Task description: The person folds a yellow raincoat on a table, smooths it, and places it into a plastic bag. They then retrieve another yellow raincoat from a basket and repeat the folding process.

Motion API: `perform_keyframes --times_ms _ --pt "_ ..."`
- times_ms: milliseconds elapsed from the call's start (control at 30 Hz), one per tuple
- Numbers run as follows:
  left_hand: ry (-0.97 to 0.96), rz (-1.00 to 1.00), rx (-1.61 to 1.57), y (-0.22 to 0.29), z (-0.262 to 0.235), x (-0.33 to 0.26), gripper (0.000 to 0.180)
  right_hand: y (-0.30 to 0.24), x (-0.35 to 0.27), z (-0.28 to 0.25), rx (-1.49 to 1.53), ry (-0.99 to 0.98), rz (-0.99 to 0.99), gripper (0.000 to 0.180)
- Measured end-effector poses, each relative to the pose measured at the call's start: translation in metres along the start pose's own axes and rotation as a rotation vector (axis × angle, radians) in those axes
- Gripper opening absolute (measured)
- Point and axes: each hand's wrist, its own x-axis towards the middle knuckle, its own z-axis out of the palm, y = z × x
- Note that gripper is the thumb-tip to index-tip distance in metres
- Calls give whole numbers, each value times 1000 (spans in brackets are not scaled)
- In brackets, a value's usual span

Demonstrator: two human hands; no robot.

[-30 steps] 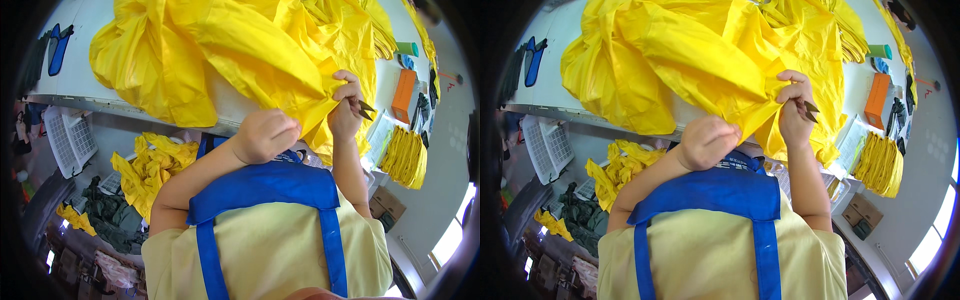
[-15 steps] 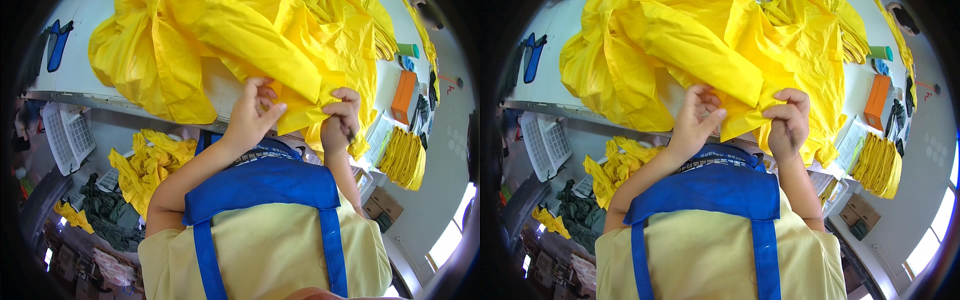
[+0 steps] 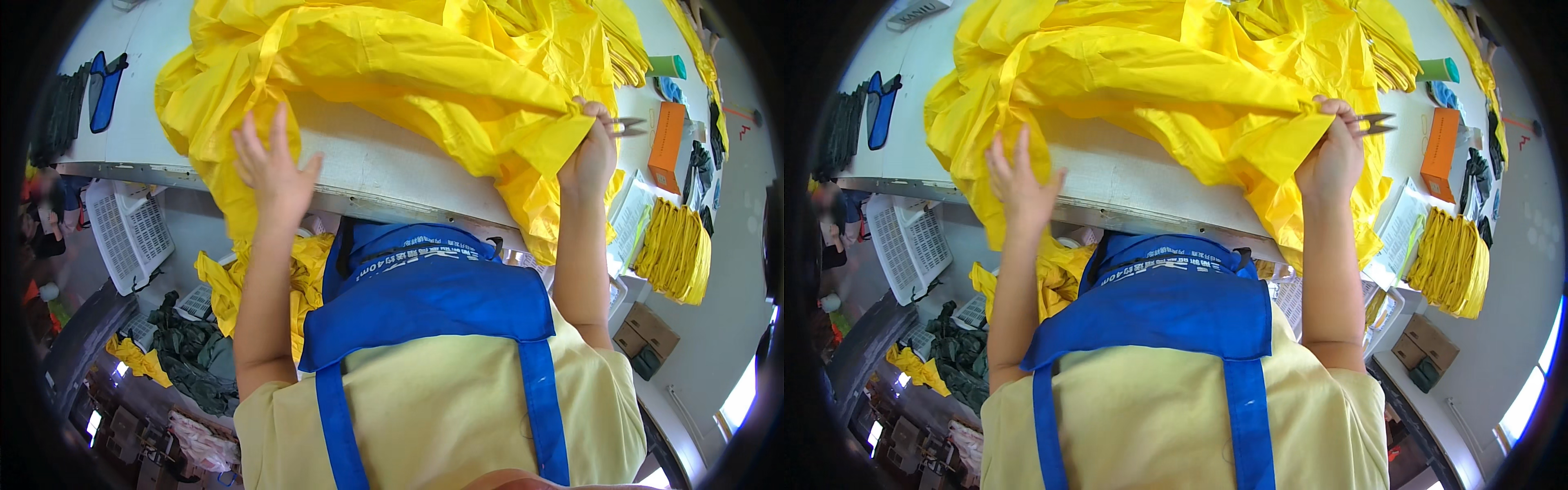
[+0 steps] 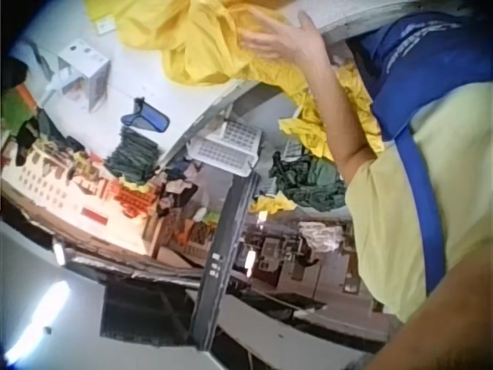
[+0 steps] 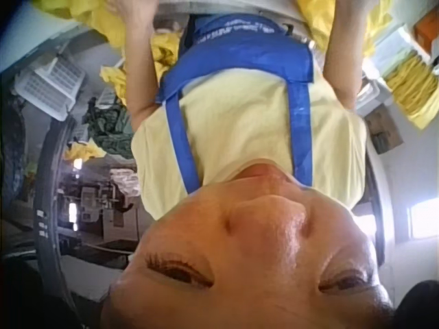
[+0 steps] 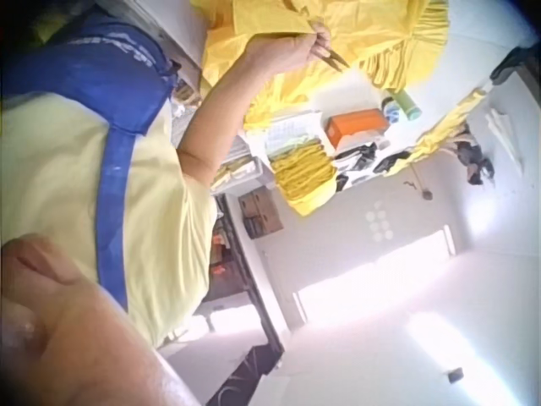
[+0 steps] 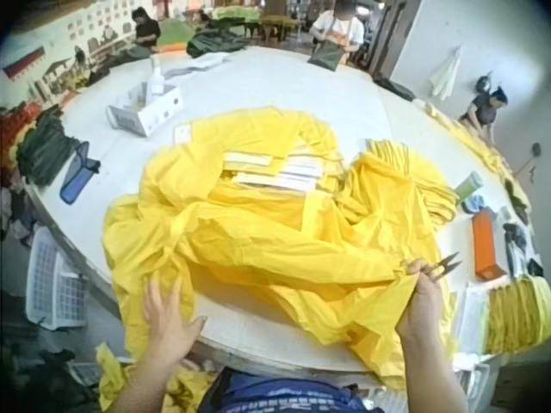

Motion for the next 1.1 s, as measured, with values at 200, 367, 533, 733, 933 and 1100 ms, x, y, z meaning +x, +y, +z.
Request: perform_keyframes --times_ms 200,367,533,733,933,1100 --pt "107 -50 -67 -80 24 38 91 11 62 -21 -152 -43 139 12" --pt "-32 68 -325 -119 40 25 87 -12 141 -156 -374 237 30 22" --pt "198 -378 -213 -161 61 -13 87 -32 185 -397 -906 811 39 34" --pt "202 -1132 -467 -217 48 -27 100 -14 151 -365 -1484 515 -253 29" --pt "-109 -1010 -1157 -270 32 -57 33 6 -105 -104 -116 -537 847 55" --pt "-97 -523 -911 -301 -76 9 18 112 -151 -155 664 117 497 47"
